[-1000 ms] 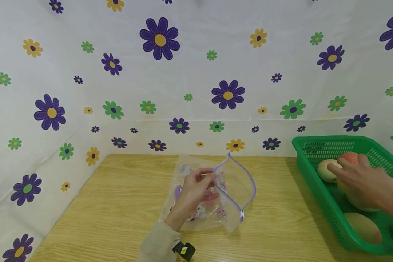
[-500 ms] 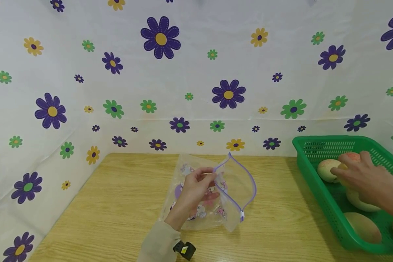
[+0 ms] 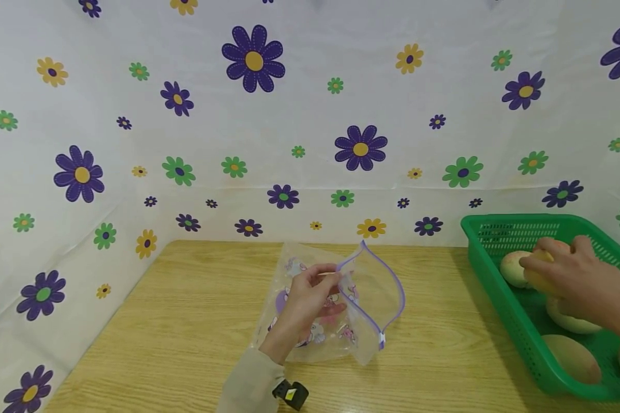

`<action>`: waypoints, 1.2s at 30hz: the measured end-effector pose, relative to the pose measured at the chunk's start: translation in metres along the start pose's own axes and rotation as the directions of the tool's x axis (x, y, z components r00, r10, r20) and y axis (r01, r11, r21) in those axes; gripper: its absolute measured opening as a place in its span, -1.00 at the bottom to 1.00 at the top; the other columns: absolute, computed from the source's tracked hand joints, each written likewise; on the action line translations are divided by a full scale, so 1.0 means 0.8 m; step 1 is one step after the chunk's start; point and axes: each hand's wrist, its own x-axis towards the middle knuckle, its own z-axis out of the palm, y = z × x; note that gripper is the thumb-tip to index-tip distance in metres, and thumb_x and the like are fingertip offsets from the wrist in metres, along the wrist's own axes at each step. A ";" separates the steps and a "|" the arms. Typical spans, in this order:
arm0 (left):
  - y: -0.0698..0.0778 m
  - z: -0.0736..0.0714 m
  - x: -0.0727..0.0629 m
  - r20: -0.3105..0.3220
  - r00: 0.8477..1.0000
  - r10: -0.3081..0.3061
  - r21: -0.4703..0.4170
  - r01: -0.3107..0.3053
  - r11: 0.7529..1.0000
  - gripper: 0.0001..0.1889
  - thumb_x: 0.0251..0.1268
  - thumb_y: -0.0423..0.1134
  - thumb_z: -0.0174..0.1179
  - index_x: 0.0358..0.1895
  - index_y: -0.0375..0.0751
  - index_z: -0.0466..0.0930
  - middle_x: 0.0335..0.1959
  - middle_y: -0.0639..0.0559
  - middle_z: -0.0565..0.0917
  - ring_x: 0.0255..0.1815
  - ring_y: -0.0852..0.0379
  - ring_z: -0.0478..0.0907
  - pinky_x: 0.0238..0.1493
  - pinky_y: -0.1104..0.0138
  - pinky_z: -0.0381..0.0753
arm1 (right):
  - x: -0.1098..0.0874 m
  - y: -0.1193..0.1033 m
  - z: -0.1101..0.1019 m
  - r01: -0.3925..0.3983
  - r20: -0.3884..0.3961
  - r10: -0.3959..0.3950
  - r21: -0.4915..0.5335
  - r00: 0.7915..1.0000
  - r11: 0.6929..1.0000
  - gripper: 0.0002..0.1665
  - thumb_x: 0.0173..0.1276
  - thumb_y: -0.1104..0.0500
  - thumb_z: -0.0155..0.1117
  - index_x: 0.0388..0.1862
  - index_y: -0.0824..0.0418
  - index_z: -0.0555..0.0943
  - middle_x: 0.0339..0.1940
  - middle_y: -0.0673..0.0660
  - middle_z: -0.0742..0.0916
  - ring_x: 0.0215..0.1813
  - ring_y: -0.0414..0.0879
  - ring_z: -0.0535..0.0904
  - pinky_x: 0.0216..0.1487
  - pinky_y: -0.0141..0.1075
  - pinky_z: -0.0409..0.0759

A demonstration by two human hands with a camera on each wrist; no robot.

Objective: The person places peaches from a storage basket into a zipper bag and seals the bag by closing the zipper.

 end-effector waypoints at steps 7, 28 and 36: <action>-0.003 -0.001 0.000 0.000 1.000 0.001 -0.004 -0.001 1.000 -0.58 0.53 -0.16 0.16 0.33 -0.23 0.48 0.08 -0.15 0.61 -0.09 0.10 0.64 -0.18 0.27 0.82 | 0.001 0.005 0.003 -0.012 -0.069 0.018 0.077 0.997 0.997 -0.18 -0.39 0.31 0.73 0.00 0.13 0.64 -0.02 0.39 0.56 -0.21 0.32 0.45 -0.21 0.23 0.44; -0.002 -0.002 -0.001 -0.002 1.000 0.004 -0.012 -0.004 1.000 -0.59 0.52 -0.18 0.16 0.32 -0.24 0.49 0.03 -0.10 0.63 -0.10 0.12 0.63 -0.18 0.25 0.82 | 0.012 -0.022 -0.023 0.035 -0.226 -0.006 0.123 0.974 0.992 -0.15 -0.45 0.31 0.78 -0.03 -0.01 0.64 0.01 0.38 0.59 -0.05 0.38 0.49 -0.07 0.33 0.39; -0.003 -0.002 -0.002 0.003 1.000 0.005 -0.011 -0.005 1.000 -0.58 0.53 -0.17 0.16 0.33 -0.24 0.49 0.05 -0.12 0.62 -0.08 0.11 0.63 -0.16 0.25 0.82 | 0.016 -0.039 -0.035 0.013 -0.213 0.023 0.165 0.977 0.986 -0.15 -0.39 0.26 0.81 0.00 -0.07 0.64 0.05 0.37 0.59 -0.06 0.47 0.42 -0.23 0.34 0.53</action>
